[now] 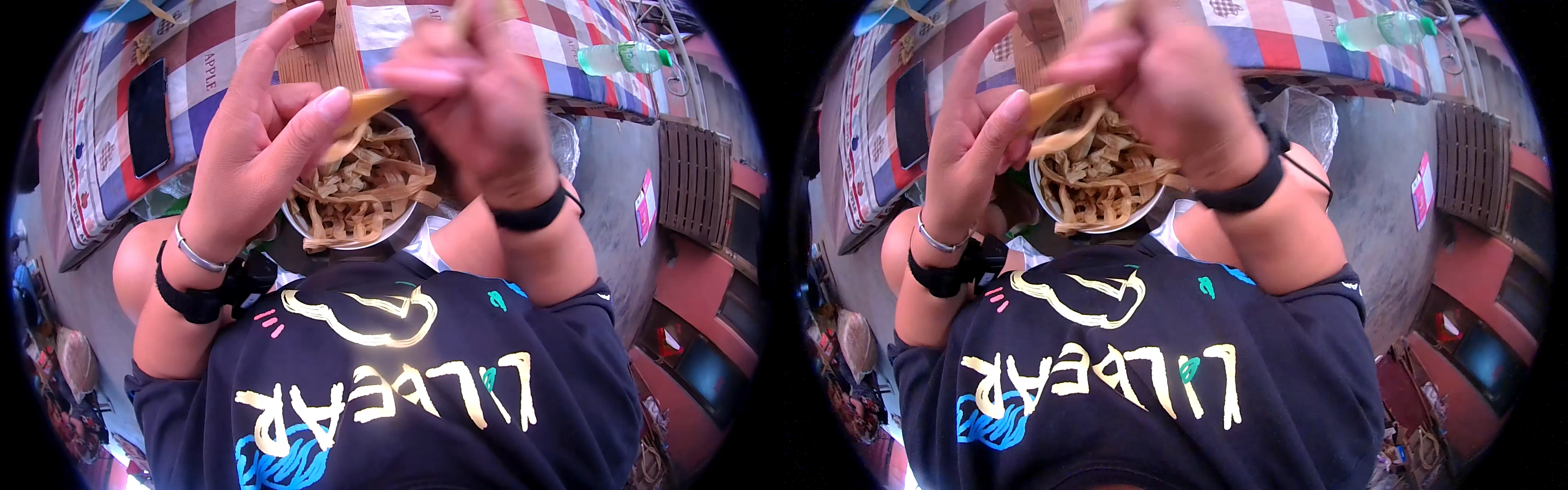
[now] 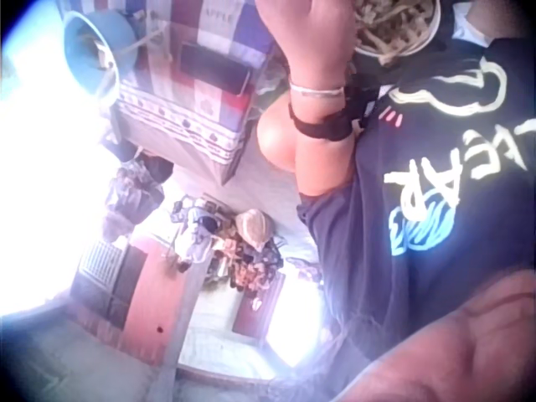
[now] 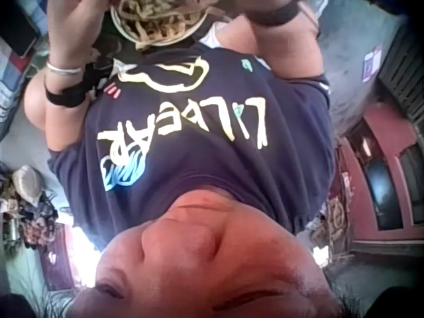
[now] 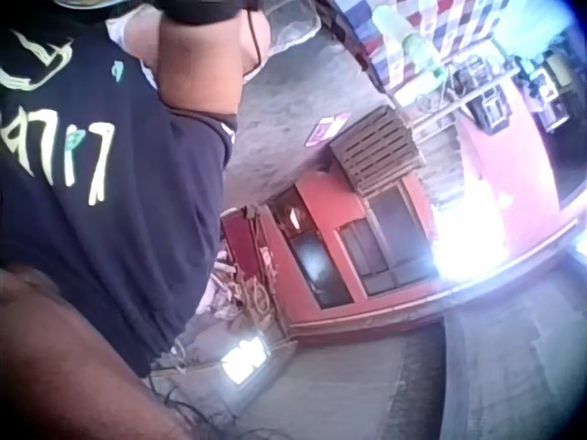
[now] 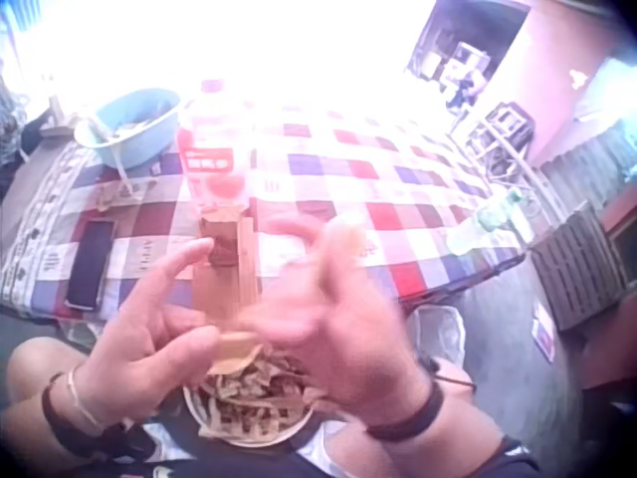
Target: The person peels and splits dried corn husks by hand over a bowl, then adds more husks from a large bag.
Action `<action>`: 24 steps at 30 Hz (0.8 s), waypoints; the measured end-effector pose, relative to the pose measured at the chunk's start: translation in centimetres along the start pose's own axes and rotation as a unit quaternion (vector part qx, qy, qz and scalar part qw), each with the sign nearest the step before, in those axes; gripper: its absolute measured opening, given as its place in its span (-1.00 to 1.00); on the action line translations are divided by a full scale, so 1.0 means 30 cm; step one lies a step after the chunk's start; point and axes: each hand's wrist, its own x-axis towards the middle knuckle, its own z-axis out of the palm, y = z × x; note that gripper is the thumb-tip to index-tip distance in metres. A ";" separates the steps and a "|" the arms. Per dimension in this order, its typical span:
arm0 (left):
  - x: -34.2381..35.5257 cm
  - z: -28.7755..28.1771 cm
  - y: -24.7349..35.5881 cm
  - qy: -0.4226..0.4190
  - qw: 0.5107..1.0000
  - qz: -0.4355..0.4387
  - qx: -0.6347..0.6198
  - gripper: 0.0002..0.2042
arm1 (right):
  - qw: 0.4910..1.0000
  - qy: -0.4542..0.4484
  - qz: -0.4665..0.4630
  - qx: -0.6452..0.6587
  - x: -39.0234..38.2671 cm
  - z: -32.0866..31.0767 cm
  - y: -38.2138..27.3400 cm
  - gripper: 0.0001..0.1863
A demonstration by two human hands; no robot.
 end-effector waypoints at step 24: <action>-0.033 -0.015 0.045 0.051 0.995 -0.071 0.049 -0.88 | 0.889 -0.152 0.137 -0.409 -0.153 -0.044 0.025 -0.61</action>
